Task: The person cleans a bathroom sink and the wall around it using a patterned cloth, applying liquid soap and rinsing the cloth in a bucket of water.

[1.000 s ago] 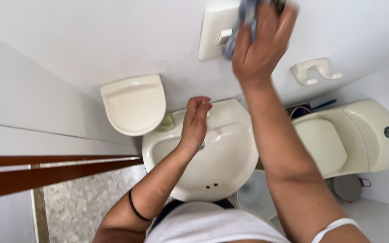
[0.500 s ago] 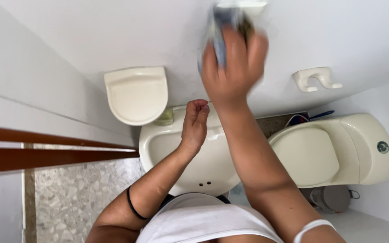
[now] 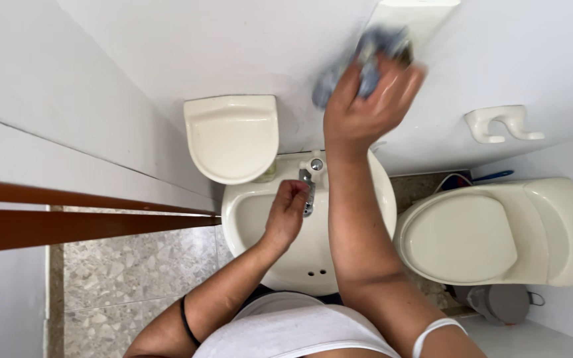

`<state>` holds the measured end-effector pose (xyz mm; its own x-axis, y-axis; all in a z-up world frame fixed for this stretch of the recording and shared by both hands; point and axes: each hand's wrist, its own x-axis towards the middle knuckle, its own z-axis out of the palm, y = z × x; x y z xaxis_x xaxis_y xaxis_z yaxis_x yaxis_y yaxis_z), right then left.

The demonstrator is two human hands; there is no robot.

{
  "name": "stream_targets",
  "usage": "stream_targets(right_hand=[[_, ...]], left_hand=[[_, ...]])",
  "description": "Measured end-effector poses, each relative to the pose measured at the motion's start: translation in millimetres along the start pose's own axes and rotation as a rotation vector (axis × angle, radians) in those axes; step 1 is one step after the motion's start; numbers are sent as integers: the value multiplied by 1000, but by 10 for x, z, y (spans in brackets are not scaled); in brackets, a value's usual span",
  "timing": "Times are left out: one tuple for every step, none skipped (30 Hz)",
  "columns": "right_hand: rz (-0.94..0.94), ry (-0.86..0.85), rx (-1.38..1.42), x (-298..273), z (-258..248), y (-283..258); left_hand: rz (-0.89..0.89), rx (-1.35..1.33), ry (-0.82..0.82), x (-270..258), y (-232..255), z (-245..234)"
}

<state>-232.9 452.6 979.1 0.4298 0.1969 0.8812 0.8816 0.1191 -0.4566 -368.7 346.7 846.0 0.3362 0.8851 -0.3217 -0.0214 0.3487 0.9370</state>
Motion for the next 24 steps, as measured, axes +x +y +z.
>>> stream_targets(right_hand=[[1,-20,27,-115,-29,-24],[-3,-35,54,-186,-43,-17],[42,-59,48,-235,-45,-7],[89,-89,38,-299,-64,-19],[135,-119,29,-337,-66,-34],[108,-87,84,-329,-33,-37],[80,-56,139,-287,30,-21],[53,-32,191,-263,52,5],[13,-47,154,-255,54,32],[-30,-53,120,-240,73,64],[-73,-60,86,-243,71,98],[-70,-29,74,-226,67,158],[-67,3,63,-194,33,259],[-64,26,52,-183,-21,372],[70,45,73,-146,-68,513],[208,57,95,-103,-110,650],[347,69,117,-110,-124,729],[333,47,170,-195,-105,726],[319,25,224,-323,-69,655],[303,5,281,-424,-35,562],[207,-62,216,-506,-26,460],[111,-130,153,-570,-28,359],[69,-143,137,-593,-49,284],[23,-157,126,-589,-52,212]], left_hand=[[-1,-5,-10,-3,-12,-13],[-5,21,-11,5,-18,-33],[-8,47,-12,11,-25,-56],[-19,72,-13,2,-41,-65],[-19,76,-13,16,-53,-61],[-21,81,-13,25,-57,-60],[-23,85,-13,34,-60,-58],[-31,87,-24,23,-78,-44],[-39,88,-36,22,-93,-36],[-39,92,-51,33,-97,-29],[-40,97,-60,6,-110,-6],[-31,104,-68,14,-107,8],[-22,112,-75,40,-104,12],[-16,103,-71,58,-116,3],[-10,93,-66,76,-132,-24],[-9,84,-56,65,-157,-51],[-25,84,-55,61,-180,-66],[-40,85,-58,79,-193,-67],[-55,87,-61,85,-201,-61],[-54,92,-59,92,-200,-36],[-53,97,-58,99,-196,2],[-52,102,-54,105,-193,13],[-50,112,-53,97,-189,-1],[-46,120,-47,92,-178,-14]])
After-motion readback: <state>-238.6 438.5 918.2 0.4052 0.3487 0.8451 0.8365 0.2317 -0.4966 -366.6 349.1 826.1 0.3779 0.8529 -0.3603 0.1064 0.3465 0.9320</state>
